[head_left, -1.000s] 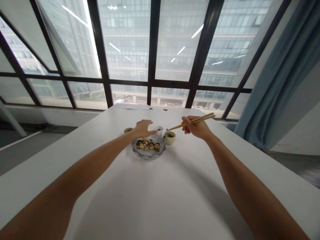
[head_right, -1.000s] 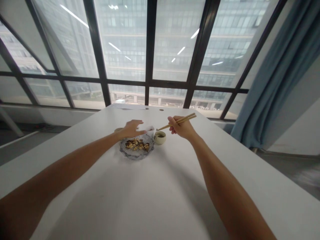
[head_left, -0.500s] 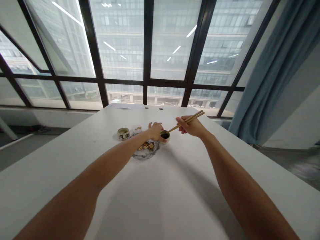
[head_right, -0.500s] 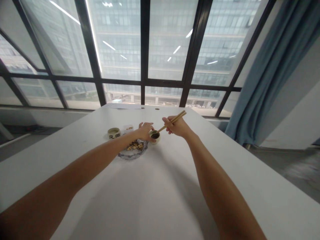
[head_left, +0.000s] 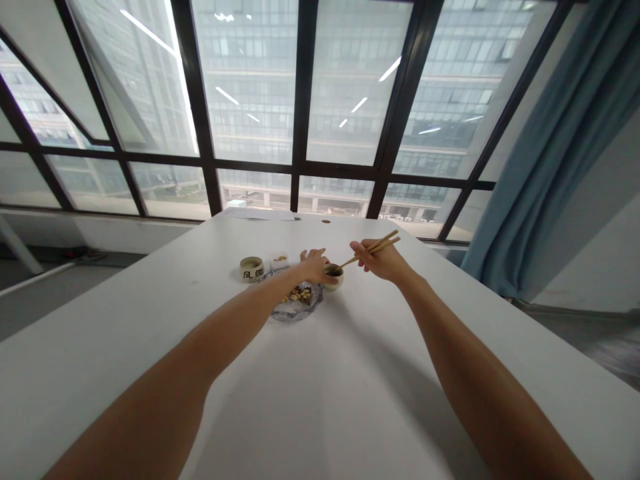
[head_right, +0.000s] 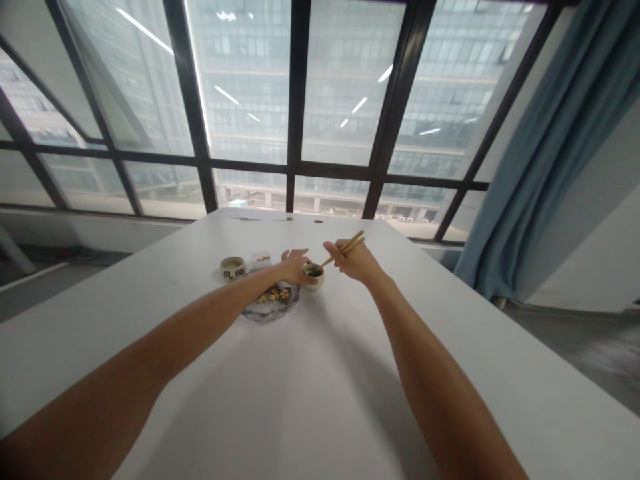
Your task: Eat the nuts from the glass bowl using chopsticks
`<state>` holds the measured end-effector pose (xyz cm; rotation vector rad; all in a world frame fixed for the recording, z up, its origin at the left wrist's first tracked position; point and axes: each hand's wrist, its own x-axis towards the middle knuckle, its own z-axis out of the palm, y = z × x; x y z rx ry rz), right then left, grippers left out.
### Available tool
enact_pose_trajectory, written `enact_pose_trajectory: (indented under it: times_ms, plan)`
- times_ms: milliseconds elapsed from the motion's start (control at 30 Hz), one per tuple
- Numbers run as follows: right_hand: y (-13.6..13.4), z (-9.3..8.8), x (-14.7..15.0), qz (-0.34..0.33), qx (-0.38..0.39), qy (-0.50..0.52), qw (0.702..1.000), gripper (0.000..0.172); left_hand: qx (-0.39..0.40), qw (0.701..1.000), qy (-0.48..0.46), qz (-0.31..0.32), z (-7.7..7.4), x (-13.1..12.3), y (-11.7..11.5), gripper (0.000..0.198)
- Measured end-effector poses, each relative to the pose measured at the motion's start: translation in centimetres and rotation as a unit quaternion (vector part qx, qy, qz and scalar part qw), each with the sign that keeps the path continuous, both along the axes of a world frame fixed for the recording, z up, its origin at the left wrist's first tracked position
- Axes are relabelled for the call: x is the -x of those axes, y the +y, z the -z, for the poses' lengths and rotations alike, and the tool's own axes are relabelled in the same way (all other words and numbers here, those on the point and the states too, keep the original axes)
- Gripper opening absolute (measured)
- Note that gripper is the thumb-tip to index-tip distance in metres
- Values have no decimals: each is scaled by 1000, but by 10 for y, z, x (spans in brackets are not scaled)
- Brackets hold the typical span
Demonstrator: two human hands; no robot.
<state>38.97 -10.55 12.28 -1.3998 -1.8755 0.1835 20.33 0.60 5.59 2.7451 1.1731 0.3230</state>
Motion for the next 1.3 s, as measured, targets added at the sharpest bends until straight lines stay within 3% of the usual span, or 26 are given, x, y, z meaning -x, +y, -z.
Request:
enact_pose_trajectory:
  times_ms: [167,233,300,433,600,733,900,1000,1167,1300]
  plan:
    - [-9,-8,17,32,-86,141,986,66,-11,1000,-19,2,-8,22,6,72]
    - [-14,-11,27,24,-103,191,976,67,-43,997,-64,-21,-11,46,12,62]
    - [-17,-12,37,-11,-68,196,978,68,-88,987,-121,-55,-10,79,19,53]
    - [-19,-2,51,-111,68,99,986,63,-123,960,-211,-137,9,146,26,46]
    - [-11,17,60,-143,70,9,987,60,-52,936,-287,-198,43,194,20,56]
    - [-2,30,63,-108,23,48,993,61,-1,920,-318,-228,59,204,12,64]
    - [3,38,61,-84,29,102,991,64,28,917,-334,-215,64,198,7,73]
    - [1,37,60,-93,35,65,993,66,27,920,-326,-216,65,196,5,80]
    - [-7,29,64,-97,20,-46,994,64,17,924,-317,-213,65,196,4,75]
    - [-9,26,65,-106,26,-55,992,65,18,921,-322,-218,66,196,7,72]
